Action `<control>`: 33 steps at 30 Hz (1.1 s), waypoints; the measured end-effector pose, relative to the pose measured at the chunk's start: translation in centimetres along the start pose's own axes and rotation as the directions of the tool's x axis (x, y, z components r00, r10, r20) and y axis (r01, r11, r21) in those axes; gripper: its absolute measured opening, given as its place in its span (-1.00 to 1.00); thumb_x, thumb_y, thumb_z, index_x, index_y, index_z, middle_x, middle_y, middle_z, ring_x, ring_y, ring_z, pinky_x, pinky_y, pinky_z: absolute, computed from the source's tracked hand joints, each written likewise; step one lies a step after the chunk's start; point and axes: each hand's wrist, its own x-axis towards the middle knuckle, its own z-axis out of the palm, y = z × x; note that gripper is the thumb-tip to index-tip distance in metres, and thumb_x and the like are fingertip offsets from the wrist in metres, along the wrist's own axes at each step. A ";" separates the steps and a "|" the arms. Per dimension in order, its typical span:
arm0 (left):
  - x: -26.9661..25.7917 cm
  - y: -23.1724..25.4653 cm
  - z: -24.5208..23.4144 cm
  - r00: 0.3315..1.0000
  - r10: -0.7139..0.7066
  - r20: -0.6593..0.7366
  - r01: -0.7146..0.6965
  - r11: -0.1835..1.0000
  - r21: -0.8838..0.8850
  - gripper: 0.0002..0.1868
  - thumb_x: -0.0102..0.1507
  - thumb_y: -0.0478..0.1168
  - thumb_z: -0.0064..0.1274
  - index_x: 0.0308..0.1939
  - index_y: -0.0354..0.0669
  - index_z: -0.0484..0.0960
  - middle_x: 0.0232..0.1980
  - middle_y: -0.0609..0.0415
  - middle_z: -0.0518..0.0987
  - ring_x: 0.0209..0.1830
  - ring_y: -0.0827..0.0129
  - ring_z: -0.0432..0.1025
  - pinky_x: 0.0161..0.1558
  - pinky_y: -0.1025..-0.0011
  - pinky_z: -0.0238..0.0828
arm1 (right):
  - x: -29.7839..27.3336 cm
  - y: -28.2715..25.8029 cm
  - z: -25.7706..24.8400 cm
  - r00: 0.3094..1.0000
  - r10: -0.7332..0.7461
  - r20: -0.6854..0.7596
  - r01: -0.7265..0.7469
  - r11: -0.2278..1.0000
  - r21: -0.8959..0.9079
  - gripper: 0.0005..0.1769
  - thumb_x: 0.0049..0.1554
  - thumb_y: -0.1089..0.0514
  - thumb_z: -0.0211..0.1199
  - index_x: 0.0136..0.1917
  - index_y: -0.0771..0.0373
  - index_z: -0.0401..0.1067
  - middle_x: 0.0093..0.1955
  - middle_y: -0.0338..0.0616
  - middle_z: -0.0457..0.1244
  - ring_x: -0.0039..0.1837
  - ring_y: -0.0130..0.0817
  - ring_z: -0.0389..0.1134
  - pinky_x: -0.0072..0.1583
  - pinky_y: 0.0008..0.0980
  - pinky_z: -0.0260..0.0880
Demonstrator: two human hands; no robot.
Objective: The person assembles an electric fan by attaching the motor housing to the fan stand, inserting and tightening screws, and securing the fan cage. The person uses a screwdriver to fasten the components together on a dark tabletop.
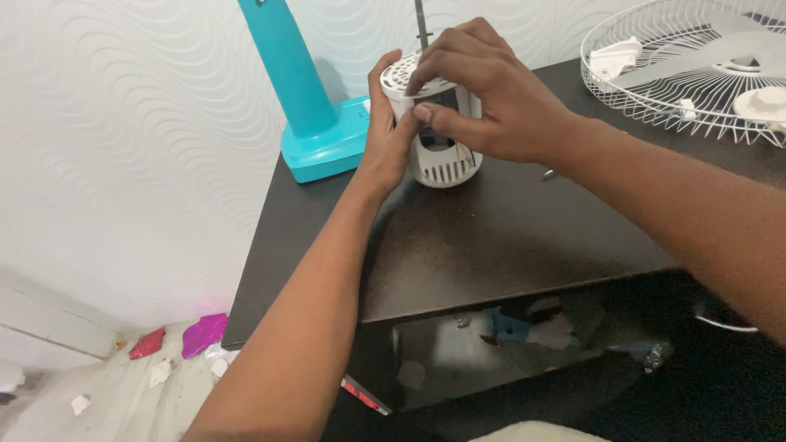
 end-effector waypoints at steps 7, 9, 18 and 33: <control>-0.2 0.0 -0.4 1.000 -0.005 0.012 0.004 0.996 0.087 -0.12 0.35 0.10 0.04 0.62 0.13 -0.11 0.45 -0.16 0.36 0.52 0.07 0.32 0.51 0.06 0.33 | -0.9 1.0 1.9 0.995 0.039 -0.091 -0.038 0.999 0.016 -0.70 0.30 -0.04 0.30 0.19 0.17 0.52 0.22 -0.15 0.21 0.41 -0.14 0.10 0.49 -0.07 0.09; -0.2 0.1 -0.4 1.000 -0.018 0.016 0.017 0.998 0.055 -0.12 0.33 0.04 0.05 0.61 0.14 -0.11 0.47 -0.17 0.35 0.54 0.06 0.30 0.52 0.05 0.32 | -0.9 1.2 2.2 0.995 0.023 -0.095 -0.022 1.000 0.008 -0.69 0.32 -0.06 0.29 0.20 0.17 0.52 0.23 -0.15 0.19 0.42 -0.14 0.08 0.50 -0.05 0.07; -0.2 0.2 0.0 0.998 -0.063 -0.019 0.063 0.998 0.012 -0.08 0.28 0.06 0.08 0.60 0.13 -0.11 0.46 -0.20 0.34 0.52 0.04 0.29 0.50 0.04 0.31 | -0.6 1.0 1.4 0.998 0.068 -0.012 -0.068 0.998 0.013 -0.58 0.35 -0.15 0.19 0.30 0.16 0.38 0.22 -0.11 0.14 0.38 -0.12 0.08 0.48 0.00 0.05; 0.2 -0.3 0.1 0.995 -0.056 -0.077 0.060 0.997 0.053 -0.09 0.28 0.05 0.06 0.59 0.09 -0.11 0.46 -0.24 0.35 0.53 0.00 0.29 0.51 0.00 0.29 | -3.2 1.6 -1.1 0.985 0.157 -0.067 -0.163 0.981 -0.102 -0.57 0.27 0.02 0.49 0.26 0.17 0.37 0.28 -0.12 0.17 0.39 -0.21 0.28 0.34 -0.16 0.45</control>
